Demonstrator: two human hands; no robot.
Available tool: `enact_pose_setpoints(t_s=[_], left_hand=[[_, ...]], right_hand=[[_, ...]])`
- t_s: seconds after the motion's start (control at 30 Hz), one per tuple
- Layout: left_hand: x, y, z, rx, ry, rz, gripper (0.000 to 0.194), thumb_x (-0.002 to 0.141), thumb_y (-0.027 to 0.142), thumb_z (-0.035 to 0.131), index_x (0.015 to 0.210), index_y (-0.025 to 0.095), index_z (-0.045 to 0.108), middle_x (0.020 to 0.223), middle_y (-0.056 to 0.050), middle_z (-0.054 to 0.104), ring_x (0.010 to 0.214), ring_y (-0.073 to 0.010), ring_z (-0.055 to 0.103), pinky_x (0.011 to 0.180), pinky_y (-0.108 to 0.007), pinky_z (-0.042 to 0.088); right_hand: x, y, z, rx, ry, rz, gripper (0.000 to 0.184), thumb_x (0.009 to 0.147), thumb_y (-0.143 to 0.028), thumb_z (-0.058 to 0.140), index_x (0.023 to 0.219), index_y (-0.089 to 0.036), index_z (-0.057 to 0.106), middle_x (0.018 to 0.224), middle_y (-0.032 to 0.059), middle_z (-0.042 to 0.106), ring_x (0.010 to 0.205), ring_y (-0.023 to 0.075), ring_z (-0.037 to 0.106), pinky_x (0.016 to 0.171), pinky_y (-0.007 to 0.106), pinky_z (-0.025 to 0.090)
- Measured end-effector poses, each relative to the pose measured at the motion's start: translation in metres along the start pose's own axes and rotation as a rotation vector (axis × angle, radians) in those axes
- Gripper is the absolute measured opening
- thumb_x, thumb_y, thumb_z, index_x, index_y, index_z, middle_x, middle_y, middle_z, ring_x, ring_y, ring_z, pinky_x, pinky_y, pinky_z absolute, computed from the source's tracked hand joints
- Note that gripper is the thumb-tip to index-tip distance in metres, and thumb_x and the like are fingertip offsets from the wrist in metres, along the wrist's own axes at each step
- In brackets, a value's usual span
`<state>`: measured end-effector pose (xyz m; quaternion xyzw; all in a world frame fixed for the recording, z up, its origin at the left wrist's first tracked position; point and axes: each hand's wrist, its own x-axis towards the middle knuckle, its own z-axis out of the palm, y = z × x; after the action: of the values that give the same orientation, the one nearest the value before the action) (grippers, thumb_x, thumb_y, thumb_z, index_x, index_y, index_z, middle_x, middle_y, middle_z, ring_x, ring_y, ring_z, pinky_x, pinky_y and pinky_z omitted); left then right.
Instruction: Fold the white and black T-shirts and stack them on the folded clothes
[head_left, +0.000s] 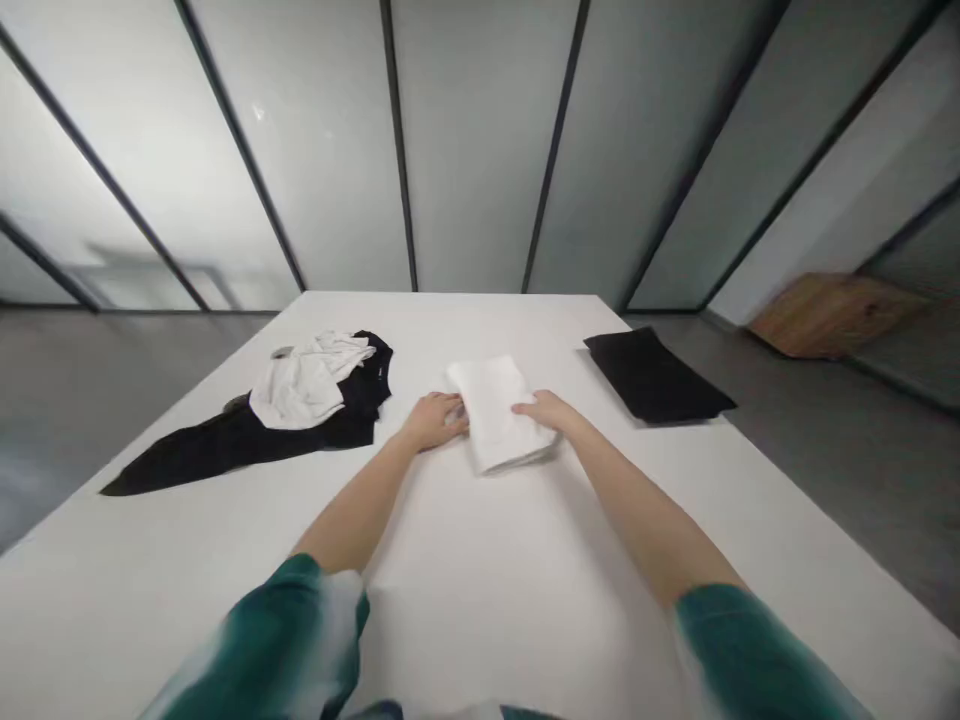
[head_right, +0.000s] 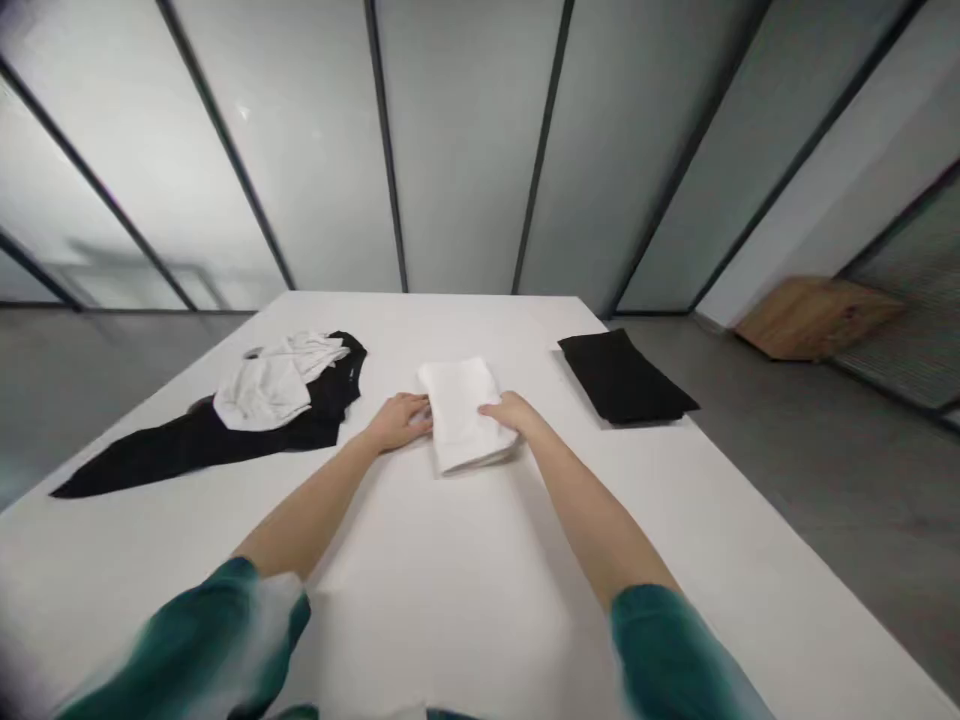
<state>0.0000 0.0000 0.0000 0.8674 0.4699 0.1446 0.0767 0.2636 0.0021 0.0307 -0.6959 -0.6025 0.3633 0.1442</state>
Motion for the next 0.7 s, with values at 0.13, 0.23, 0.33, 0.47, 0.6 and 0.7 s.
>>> enact_pose_setpoints(t_s=[0.13,0.23,0.33,0.47,0.6,0.7], left_hand=[[0.001,-0.003,0.003,-0.103,0.039,-0.054,0.048,0.094,0.050,0.044,0.123,0.019,0.067,0.131,-0.008,0.066,0.123,-0.0260,0.057,0.108,-0.040,0.041],[0.002,-0.006,0.005,-0.182,0.061,-0.080,0.052,0.096,0.051,0.039,0.120,0.016,0.068,0.126,-0.010,0.068,0.120,-0.0253,0.060,0.107,-0.038,0.042],[0.003,-0.011,0.005,-0.195,0.077,-0.088,0.052,0.095,0.052,0.040,0.117,0.016,0.069,0.126,-0.011,0.068,0.120,-0.0260,0.060,0.107,-0.039,0.042],[0.003,-0.019,0.006,-0.191,0.083,-0.087,0.051,0.094,0.053,0.041,0.117,0.017,0.069,0.127,-0.010,0.068,0.120,-0.0256,0.059,0.107,-0.038,0.042],[0.004,-0.023,0.008,-0.176,0.078,-0.071,0.052,0.096,0.051,0.037,0.115,0.016,0.069,0.125,-0.011,0.068,0.119,-0.0259,0.060,0.106,-0.039,0.042],[0.005,-0.024,0.009,-0.163,0.076,-0.061,0.052,0.098,0.048,0.032,0.114,0.017,0.070,0.122,-0.010,0.069,0.117,-0.0259,0.060,0.105,-0.040,0.042]], right_hand=[[0.002,-0.003,-0.012,-0.004,-0.058,0.012,0.031,0.080,-0.022,0.069,0.109,-0.011,0.070,0.106,0.0122,0.075,0.087,0.0209,0.071,0.068,0.023,0.052],[-0.002,0.003,-0.025,0.003,-0.081,0.034,0.031,0.077,-0.017,0.067,0.107,-0.011,0.069,0.107,0.0127,0.074,0.086,0.0213,0.071,0.067,0.024,0.053],[-0.006,0.018,-0.042,0.011,-0.111,0.069,0.031,0.075,-0.015,0.066,0.105,-0.013,0.068,0.105,0.0118,0.074,0.083,0.0217,0.071,0.065,0.025,0.053],[-0.005,0.045,-0.067,-0.198,-0.020,0.125,0.036,0.074,-0.018,0.064,0.110,-0.015,0.066,0.103,0.0124,0.073,0.082,0.0236,0.070,0.065,0.028,0.052],[-0.005,0.071,-0.086,-0.572,0.177,0.204,0.032,0.073,-0.015,0.062,0.104,-0.012,0.069,0.105,0.0170,0.071,0.094,0.0278,0.069,0.071,0.030,0.050],[-0.014,0.081,-0.084,-0.645,0.333,0.272,0.031,0.081,-0.024,0.058,0.108,-0.014,0.069,0.107,0.0179,0.070,0.099,0.0304,0.068,0.073,0.033,0.049]])
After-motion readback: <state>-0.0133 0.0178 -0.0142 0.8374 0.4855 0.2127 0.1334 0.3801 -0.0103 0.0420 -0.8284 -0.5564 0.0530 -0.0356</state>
